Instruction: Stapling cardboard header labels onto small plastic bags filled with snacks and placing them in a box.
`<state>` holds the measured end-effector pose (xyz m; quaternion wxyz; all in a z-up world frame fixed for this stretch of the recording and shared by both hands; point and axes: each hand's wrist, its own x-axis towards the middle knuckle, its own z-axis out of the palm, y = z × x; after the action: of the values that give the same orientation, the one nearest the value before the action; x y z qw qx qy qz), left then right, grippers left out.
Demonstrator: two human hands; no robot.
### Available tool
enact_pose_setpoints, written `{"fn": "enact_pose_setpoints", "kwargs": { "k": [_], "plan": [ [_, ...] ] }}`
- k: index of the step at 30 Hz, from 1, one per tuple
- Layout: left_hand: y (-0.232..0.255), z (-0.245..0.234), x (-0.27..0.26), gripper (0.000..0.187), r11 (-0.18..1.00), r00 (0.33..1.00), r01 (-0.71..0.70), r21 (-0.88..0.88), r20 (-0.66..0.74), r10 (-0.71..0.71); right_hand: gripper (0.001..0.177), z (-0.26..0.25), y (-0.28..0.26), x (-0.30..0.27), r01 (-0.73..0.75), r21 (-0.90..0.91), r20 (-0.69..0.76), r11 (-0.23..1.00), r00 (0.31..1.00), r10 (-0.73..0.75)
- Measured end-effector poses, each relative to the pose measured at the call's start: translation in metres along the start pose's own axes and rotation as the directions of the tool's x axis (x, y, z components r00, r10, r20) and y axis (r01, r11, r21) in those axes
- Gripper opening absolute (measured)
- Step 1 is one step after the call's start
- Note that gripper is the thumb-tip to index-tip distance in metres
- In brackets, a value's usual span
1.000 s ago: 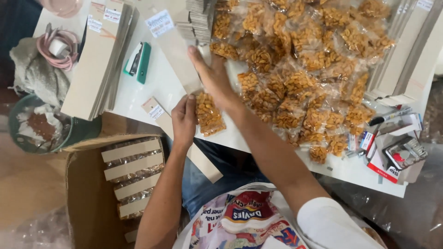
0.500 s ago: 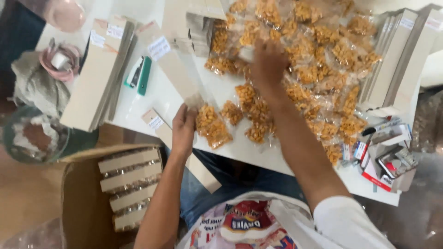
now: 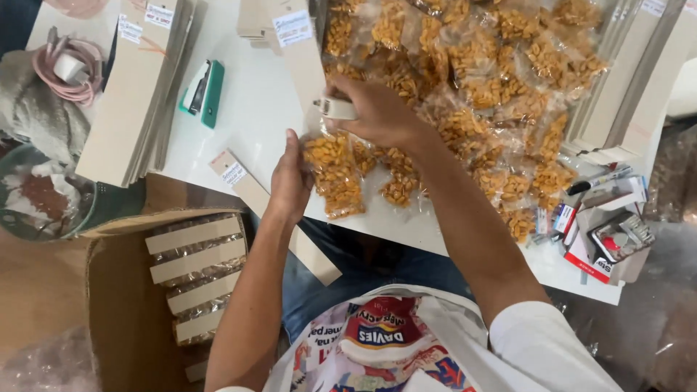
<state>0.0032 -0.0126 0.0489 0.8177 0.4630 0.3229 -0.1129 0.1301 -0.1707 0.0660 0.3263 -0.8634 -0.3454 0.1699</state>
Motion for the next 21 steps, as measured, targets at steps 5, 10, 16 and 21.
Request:
{"fn": "enact_pose_setpoints", "kwargs": {
  "k": [5,10,16,21],
  "plan": [
    [-0.01,-0.004,0.004,0.037,0.955,0.966,-0.239,0.175,0.145,0.215,0.045,0.028,0.002,0.003,0.019,-0.069,-0.24,0.997,0.97,-0.035],
    [-0.028,-0.002,0.009,0.037,0.799,0.89,-0.454,0.395,0.152,0.431,0.04,0.03,-0.035,0.004,-0.246,0.348,-0.421,0.905,0.821,0.385],
    [-0.039,0.007,0.005,0.032,0.635,0.758,-0.634,0.441,0.191,0.624,0.106,0.033,-0.058,0.014,0.018,0.908,-0.29,0.419,0.749,0.596],
    [-0.038,0.007,0.005,0.036,0.454,0.658,-0.734,0.506,0.362,0.66,0.09,0.049,-0.028,0.02,0.205,0.804,-0.469,0.558,0.796,0.384]
  ]
}}
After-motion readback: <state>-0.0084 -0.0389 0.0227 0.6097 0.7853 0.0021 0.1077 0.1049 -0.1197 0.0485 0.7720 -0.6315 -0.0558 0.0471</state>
